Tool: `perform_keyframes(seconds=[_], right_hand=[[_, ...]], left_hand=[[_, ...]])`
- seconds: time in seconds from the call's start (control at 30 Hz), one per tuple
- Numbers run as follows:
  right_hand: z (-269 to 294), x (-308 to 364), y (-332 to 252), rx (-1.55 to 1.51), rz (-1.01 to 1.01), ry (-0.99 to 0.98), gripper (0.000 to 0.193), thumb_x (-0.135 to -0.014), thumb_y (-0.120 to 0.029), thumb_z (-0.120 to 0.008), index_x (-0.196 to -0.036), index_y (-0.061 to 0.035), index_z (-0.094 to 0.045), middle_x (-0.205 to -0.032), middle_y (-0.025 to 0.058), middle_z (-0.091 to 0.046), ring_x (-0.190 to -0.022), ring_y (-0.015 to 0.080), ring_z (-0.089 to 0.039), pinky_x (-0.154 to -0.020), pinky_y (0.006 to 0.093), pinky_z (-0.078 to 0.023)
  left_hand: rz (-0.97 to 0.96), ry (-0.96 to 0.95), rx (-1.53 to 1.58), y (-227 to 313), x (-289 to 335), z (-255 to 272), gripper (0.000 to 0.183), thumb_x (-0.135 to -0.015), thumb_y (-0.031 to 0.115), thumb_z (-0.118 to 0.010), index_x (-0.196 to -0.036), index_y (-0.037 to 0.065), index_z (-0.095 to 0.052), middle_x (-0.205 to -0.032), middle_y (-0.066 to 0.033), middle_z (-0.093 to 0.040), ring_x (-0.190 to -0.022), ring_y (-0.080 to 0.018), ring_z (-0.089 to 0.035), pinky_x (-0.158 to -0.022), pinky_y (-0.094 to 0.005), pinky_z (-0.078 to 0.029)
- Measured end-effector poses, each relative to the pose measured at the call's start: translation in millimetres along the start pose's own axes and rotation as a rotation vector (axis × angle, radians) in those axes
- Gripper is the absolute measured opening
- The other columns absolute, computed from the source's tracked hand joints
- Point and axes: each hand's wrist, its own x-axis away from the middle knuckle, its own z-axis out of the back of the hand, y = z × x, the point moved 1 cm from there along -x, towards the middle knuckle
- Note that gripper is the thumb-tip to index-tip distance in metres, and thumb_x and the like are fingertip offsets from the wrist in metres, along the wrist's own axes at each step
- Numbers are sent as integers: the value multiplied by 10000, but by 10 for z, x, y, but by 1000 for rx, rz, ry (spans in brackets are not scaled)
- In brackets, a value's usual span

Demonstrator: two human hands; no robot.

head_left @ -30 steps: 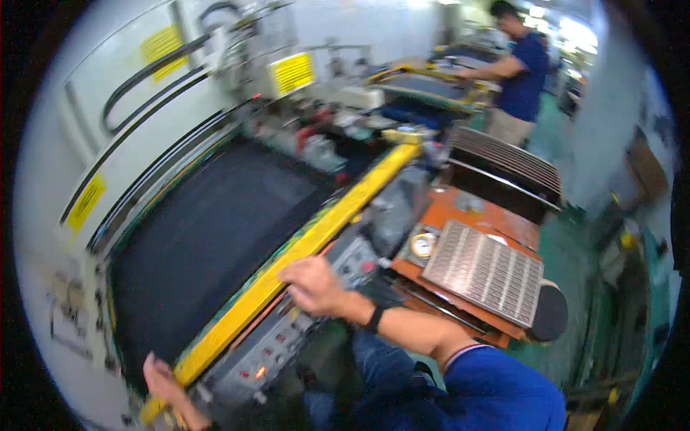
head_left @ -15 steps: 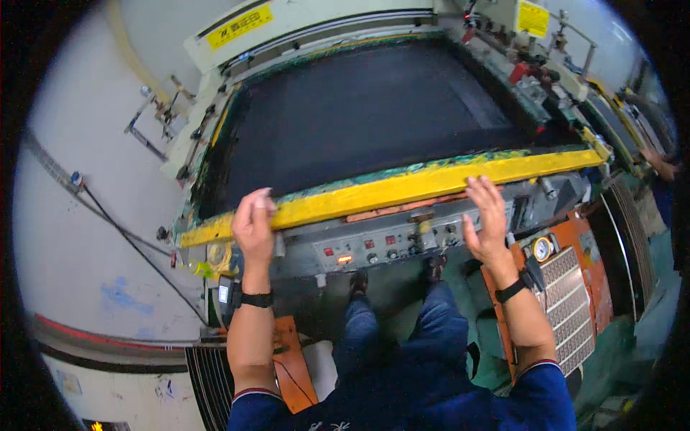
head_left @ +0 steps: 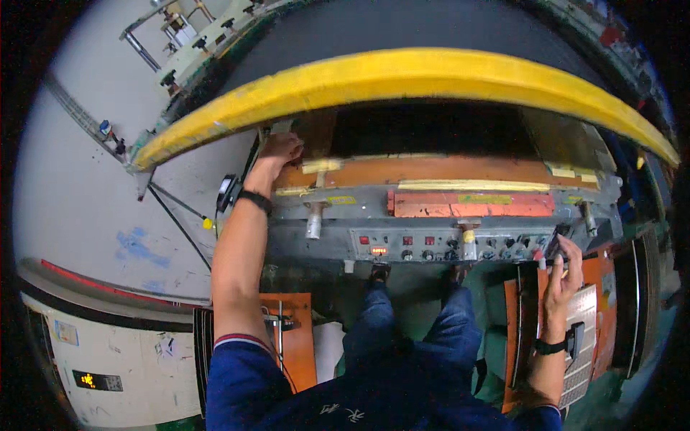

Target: Operating an industrial screen printing machine to apply patterns and labels onto metal or composite plates.

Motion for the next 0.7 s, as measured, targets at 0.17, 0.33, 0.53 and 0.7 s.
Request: perform_keyframes(seconds=[0.17,0.33,0.53,0.7], right_hand=[[269,32,283,87,-99,-13,236,-888,-32,-457,-1082,49,-565,-1111,153,-582,-1063,260,-532,-951,345,-373],[293,95,532,26,-257,9,243,-909,-32,-461,-1115,41,-566,-1125,131,-581,-1063,223,-530,-947,317,-374],[425,163,796,41,-337,47,251,-919,-57,-467,-1132,29,-569,-1151,122,-575,-1083,220,-523,-948,318,-375],[279,-248,785,35,-284,97,256,-921,-86,-486,-1134,21,-580,-1139,109,-596,-1091,198,-528,-951,302,-379]], left_hand=[[7,-362,155,3,-770,-224,202,-876,57,-443,-1036,-35,-525,-1088,-200,-573,-963,-290,-591,-814,-321,-513],[-172,-491,-239,92,-1115,-24,228,-870,65,-399,-1011,-53,-533,-1065,-235,-549,-1014,-351,-561,-877,-395,-488],[365,-206,368,178,-1083,-608,271,-848,146,-474,-1025,-47,-544,-1020,-208,-555,-970,-311,-566,-866,-410,-471],[-100,36,-72,26,-1236,-776,298,-842,150,-532,-1106,18,-573,-1059,-118,-596,-963,-219,-555,-816,-372,-444]])
